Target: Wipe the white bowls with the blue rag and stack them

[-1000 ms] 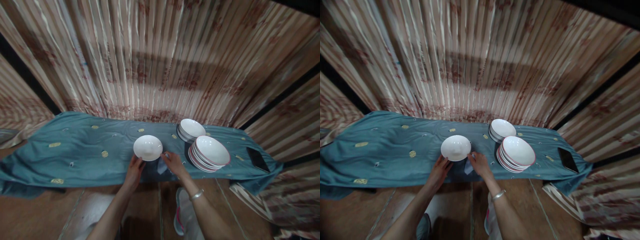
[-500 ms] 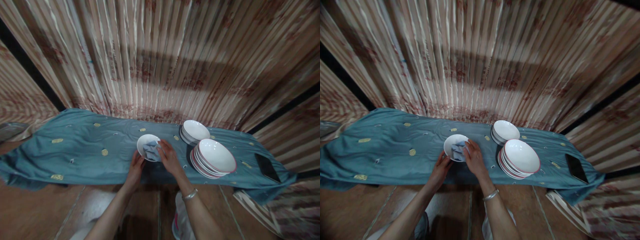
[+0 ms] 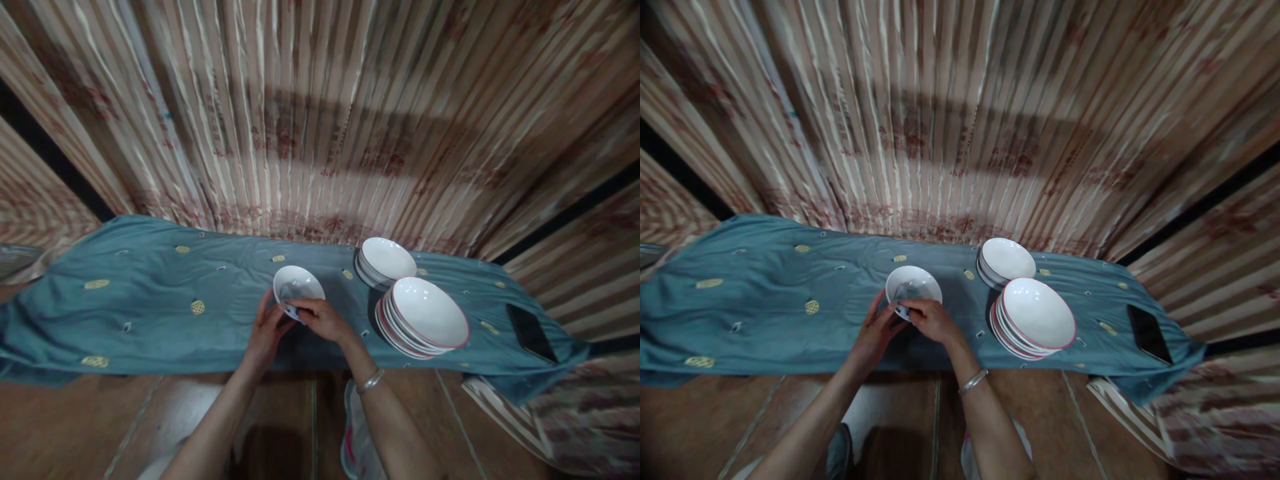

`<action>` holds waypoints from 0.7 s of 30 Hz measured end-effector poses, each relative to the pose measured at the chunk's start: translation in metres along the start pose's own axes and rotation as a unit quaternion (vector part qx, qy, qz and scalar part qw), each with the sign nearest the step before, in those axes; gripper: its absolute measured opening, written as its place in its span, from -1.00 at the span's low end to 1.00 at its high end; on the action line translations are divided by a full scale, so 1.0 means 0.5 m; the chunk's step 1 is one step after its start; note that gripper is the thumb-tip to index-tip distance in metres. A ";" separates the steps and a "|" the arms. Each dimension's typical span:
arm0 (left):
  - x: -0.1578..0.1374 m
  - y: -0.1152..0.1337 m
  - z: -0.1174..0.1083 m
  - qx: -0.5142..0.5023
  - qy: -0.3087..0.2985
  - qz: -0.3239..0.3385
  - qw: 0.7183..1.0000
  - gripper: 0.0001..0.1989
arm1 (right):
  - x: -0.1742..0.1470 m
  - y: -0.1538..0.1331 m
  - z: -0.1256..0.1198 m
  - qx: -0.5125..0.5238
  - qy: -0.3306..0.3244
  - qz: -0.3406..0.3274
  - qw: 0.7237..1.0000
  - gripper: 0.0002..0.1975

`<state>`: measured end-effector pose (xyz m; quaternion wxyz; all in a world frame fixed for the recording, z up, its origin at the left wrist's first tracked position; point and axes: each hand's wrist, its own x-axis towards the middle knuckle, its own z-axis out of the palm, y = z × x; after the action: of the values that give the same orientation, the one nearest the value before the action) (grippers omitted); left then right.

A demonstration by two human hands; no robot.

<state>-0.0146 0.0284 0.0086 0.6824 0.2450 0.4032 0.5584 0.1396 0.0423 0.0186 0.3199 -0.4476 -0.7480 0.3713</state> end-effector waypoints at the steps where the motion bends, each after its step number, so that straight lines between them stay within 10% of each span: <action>1: 0.001 0.000 -0.002 0.003 0.001 -0.002 1.000 -0.30 | 0.004 -0.003 0.003 0.035 0.001 0.005 0.999 -0.64; 8: -0.013 0.001 -0.005 0.061 -0.020 -0.005 0.998 -0.22 | 0.018 -0.029 0.021 0.109 0.061 -0.002 0.992 -0.58; 21: -0.027 0.000 0.003 0.120 -0.052 0.028 0.991 -0.30 | 0.005 -0.001 0.002 -0.236 0.118 0.017 0.964 -0.43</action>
<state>-0.0142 0.0156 0.0132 0.6524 0.3650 0.4239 0.5113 0.1375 0.0442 0.0191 0.2847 -0.5641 -0.7633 0.1342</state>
